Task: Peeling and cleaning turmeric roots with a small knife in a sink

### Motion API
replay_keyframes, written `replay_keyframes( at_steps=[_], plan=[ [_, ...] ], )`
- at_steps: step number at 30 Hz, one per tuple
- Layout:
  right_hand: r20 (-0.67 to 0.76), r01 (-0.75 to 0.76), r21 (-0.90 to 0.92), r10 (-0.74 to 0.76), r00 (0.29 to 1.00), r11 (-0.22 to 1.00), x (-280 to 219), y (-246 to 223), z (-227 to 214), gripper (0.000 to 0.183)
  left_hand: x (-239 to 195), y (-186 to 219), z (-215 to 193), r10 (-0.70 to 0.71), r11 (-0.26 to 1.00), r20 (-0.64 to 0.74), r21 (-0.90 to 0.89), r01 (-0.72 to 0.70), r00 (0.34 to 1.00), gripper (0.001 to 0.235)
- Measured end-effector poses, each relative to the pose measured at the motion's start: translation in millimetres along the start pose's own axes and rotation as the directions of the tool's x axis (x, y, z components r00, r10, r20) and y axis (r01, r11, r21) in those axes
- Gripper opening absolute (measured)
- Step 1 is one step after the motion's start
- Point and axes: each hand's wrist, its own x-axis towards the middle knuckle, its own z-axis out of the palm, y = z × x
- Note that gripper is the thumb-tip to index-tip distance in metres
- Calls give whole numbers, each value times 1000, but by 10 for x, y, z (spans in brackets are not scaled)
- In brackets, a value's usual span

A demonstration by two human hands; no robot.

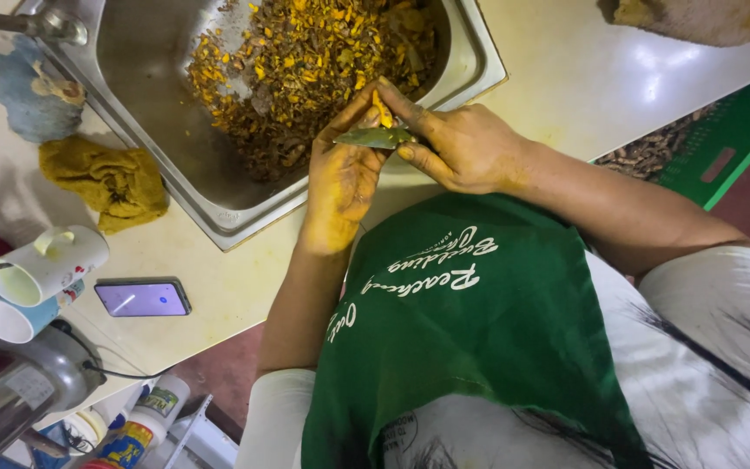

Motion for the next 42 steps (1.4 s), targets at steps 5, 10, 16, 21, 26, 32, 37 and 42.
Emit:
replay_keyframes(
  at_steps=[5, 10, 16, 21, 26, 32, 37, 42],
  plan=[
    [17, -14, 34, 14, 1000, 999, 26, -53, -66, 71, 11, -20, 28, 25, 999, -28, -41, -26, 999, 45],
    [58, -29, 65, 26, 998, 997, 51, -60, -106, 70, 46, -165, -152, 48, 996, 7, -80, -48, 999, 37],
    [-9, 52, 128, -52, 999, 990, 57, -2, -74, 67, -13, -166, -147, 98, 995, 117, -48, -93, 988, 36],
    [33, -30, 232, 23, 999, 972, 179, -12, -187, 62, -82, -222, -47, -34, 999, -15, 18, 34, 999, 16],
    [53, -188, 368, 182, 982, 911, 213, 88, -369, 64, -65, -236, 30, -137, 988, -86, 53, 142, 987, 43],
    [14, -26, 228, 24, 1000, 973, 113, -1, -240, 67, 27, -200, -130, -7, 999, -25, -48, 6, 1000, 42],
    [-10, -20, 195, 22, 1000, 981, 81, -33, -140, 70, -18, -275, -123, 39, 997, 71, -67, -34, 997, 43],
    [-35, -77, 166, 84, 996, 983, 129, -56, -168, 61, -74, -291, 28, -1, 997, -7, 74, 2, 1000, 15]
  ],
)
